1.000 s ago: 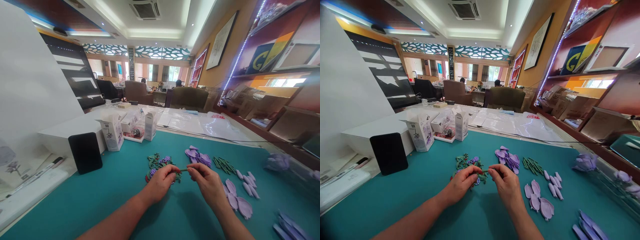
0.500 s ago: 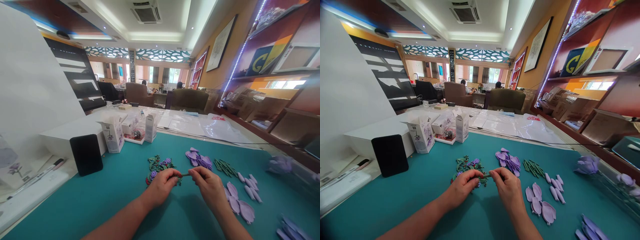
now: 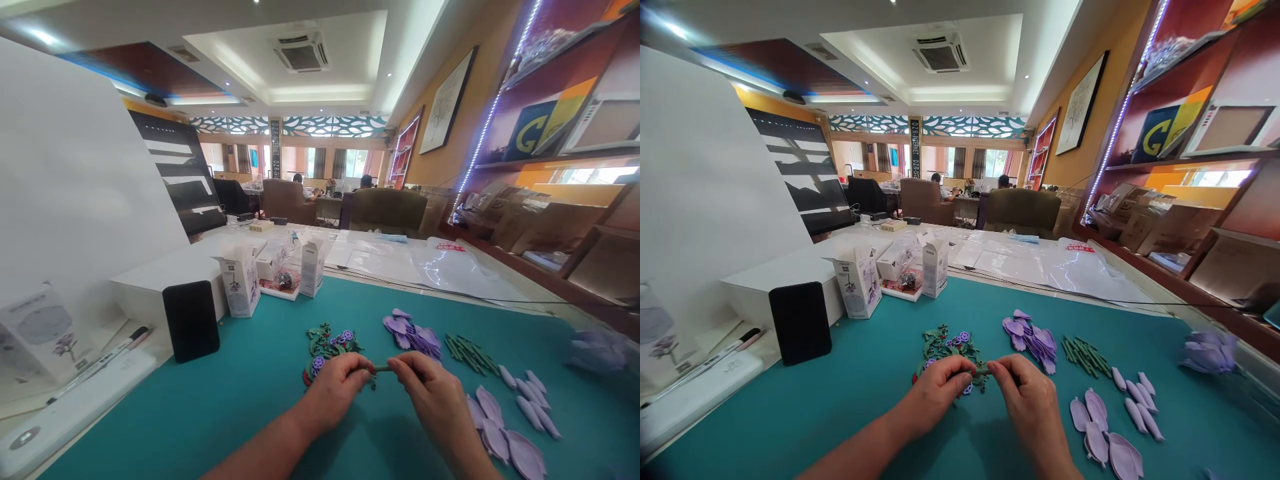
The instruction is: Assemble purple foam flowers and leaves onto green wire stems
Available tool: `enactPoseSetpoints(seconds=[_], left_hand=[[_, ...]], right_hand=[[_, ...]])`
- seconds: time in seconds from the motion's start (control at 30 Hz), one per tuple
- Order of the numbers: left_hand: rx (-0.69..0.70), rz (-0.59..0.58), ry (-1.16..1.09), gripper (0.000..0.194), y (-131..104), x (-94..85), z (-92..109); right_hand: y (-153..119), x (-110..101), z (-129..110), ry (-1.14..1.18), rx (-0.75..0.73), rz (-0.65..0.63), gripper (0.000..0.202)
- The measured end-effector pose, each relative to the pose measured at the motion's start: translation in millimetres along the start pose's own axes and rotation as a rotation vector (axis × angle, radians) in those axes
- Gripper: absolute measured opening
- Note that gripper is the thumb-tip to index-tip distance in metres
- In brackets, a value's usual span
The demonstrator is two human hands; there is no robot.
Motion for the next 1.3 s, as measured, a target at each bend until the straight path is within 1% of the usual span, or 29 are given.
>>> enactPoseSetpoints(seconds=[0.13,0.33,0.57,0.7,0.9,1.03,1.2,1.3], left_hand=[[0.027,0.047,0.052,0.024,-0.1,-2.8,2.7],[0.115,0.134,0.146,0.023,-2.6,-8.3,11.5],[0.122,0.149,0.191,0.025,-5.0,-8.0,14.2],[0.135,0.142,0.212,0.026,-6.3,-5.0,14.8],[0.156,0.145,0.16,0.025,-8.0,-6.4,16.7],[0.13,0.12,0.092,0.023,-7.2,-7.0,14.4],[0.108,0.124,0.137,0.022,-6.5,-6.2,11.9],[0.088,0.116,0.182,0.02,-6.2,-4.4,10.5]], right_hand=[[0.0,0.5,-1.6,-0.011,-0.037,0.007,0.049],[-2.3,-0.9,-9.2,-0.012,-0.062,0.055,0.053],[-2.7,0.4,-3.6,0.015,-0.078,0.085,0.05],[-3.3,2.4,-2.3,0.031,-0.061,0.085,0.049],[-2.4,5.6,0.7,0.026,-0.027,-0.013,0.046],[-1.9,10.4,2.6,0.036,-0.015,-0.058,0.046],[-1.7,27.8,8.1,0.072,-0.004,-0.152,0.047],[-2.3,32.3,13.2,0.073,0.002,-0.17,0.048]])
Point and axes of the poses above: each hand's wrist, its own y-axis towards the middle knuckle, its own x-axis out of the palm, z = x × y, the point moved 9 cm from there along y, towards the middle knuckle, and after that the axes turned 14 degrees about y, right-handed, at the moved point
